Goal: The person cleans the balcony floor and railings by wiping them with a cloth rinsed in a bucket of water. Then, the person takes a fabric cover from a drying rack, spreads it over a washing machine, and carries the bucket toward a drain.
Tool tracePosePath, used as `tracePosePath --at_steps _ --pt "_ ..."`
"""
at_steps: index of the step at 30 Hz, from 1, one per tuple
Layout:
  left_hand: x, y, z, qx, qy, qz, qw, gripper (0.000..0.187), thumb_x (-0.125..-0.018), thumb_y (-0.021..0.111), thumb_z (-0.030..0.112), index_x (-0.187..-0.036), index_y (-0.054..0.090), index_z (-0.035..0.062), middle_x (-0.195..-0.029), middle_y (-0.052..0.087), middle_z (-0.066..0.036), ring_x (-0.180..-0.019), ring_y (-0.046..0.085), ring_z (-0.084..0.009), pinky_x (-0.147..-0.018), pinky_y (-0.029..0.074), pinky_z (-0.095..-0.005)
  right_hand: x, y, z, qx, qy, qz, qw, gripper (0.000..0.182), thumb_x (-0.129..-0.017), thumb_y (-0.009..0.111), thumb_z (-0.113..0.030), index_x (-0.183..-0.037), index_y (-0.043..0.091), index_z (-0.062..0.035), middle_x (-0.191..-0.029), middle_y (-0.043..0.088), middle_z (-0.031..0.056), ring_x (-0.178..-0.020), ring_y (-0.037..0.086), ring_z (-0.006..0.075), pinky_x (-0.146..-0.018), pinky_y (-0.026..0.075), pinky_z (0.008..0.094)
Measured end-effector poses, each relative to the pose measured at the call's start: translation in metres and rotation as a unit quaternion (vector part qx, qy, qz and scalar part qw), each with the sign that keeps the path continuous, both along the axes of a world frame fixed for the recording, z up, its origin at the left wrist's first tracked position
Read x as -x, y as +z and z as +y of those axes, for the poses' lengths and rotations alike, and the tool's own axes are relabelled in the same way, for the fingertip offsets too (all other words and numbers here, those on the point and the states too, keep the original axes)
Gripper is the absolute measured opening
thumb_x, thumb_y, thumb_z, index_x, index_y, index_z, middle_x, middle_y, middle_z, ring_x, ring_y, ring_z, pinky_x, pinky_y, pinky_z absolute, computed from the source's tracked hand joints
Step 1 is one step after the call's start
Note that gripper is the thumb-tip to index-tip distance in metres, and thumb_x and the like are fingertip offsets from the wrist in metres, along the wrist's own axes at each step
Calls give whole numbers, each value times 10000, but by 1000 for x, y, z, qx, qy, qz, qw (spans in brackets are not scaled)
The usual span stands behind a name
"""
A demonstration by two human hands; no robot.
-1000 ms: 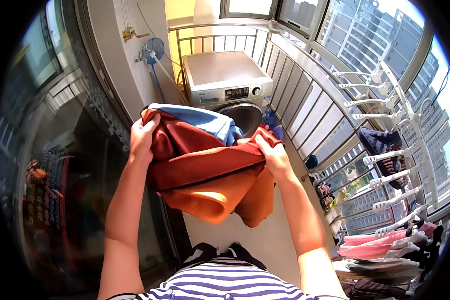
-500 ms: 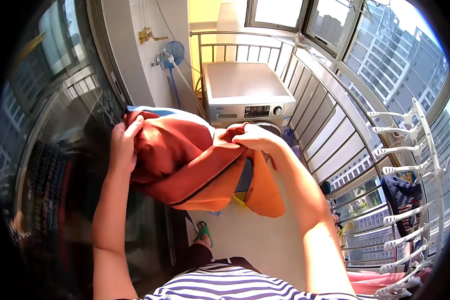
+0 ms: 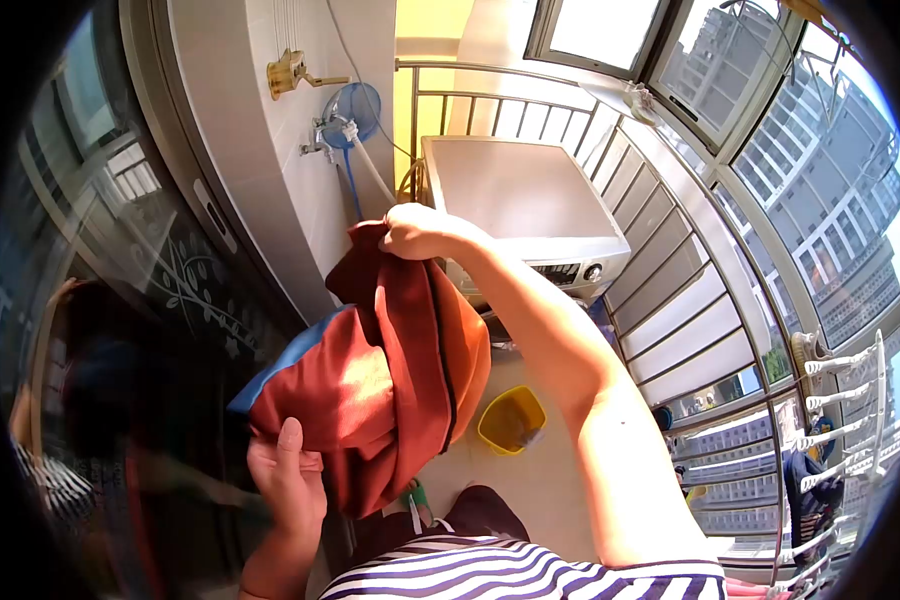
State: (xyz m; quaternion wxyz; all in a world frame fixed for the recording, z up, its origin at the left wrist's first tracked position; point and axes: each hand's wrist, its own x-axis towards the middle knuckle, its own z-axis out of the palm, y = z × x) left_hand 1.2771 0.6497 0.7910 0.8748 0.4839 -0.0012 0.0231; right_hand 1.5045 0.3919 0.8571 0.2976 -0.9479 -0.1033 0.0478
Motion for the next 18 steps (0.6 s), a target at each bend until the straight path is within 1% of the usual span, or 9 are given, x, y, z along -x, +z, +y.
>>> tracePosePath --at_steps 3,4,7,8,11,12,13,15,18 --pt "-38 17 -37 43 81 -29 995 246 -915 570 104 -1136 516 10 -1039 604 -66 -915 606 -126 -818 510 -282 -73 20 -37 -226 -141 -58 962 289 -827 592 -202 -878 605 82 -777 627 133 -721 596 232 -648 478 357" --pt "-55 23 -49 47 79 -49 995 254 -914 575 104 -1141 510 10 -1040 603 -68 -915 612 -132 -796 523 -283 -76 44 -53 -363 -160 -81 914 271 -855 594 -201 -934 595 58 -823 616 116 -717 586 227 -647 489 362" --pt "-111 52 -95 81 0 -135 988 237 -909 586 98 -1119 514 16 -1067 601 -84 -942 624 -159 -773 554 -295 -97 112 -163 -456 -210 -266 823 211 -890 559 -173 -960 602 21 -847 620 124 -732 610 226 -604 517 371" --pt "-128 61 -113 88 -22 -148 985 237 -908 588 97 -1116 508 16 -1078 598 -90 -953 624 -171 -796 555 -312 -79 145 -194 -546 -205 -322 745 188 -903 529 -164 -959 615 -7 -818 624 102 -676 609 209 -570 521 361" --pt "-174 86 -162 95 -71 -175 977 284 -906 595 104 -1145 473 12 -1107 585 -100 -971 622 -190 -853 550 -360 -47 197 -323 -553 -215 -440 674 227 -875 515 -136 -1035 618 -13 -854 634 102 -669 627 188 -581 543 274" --pt "-191 91 -175 91 -88 -184 975 337 -909 596 114 -1189 440 11 -1122 577 -99 -981 619 -193 -848 553 -359 -20 203 -313 -503 -307 -479 651 276 -878 472 -108 -1116 590 -34 -904 633 100 -798 642 195 -677 552 295" --pt "-214 85 -186 70 -112 -172 976 397 -906 609 149 -1222 416 5 -1129 571 -100 -999 615 -195 -849 552 -358 -19 196 -393 -486 -224 -485 692 352 -914 346 -39 -1210 535 -62 -1027 633 129 -877 645 259 -755 567 363" --pt "-240 82 -202 57 -147 -168 973 469 -900 623 180 -1257 387 -13 -1013 594 -73 -877 622 -143 -817 558 -329 11 151 -521 -491 -240 -381 746 384 -936 303 -51 -1235 534 -117 -1052 638 99 -886 644 221 -813 546 355" --pt "-277 27 -223 -71 -151 -122 978 593 -895 598 127 -1371 292 -51 -645 505 8 -549 484 -70 -539 440 -221 49 60 -547 -465 -474 -290 689 360 -930 450 -184 -1254 505 -37 -1131 614 140 -956 624 260 -879 500 423"
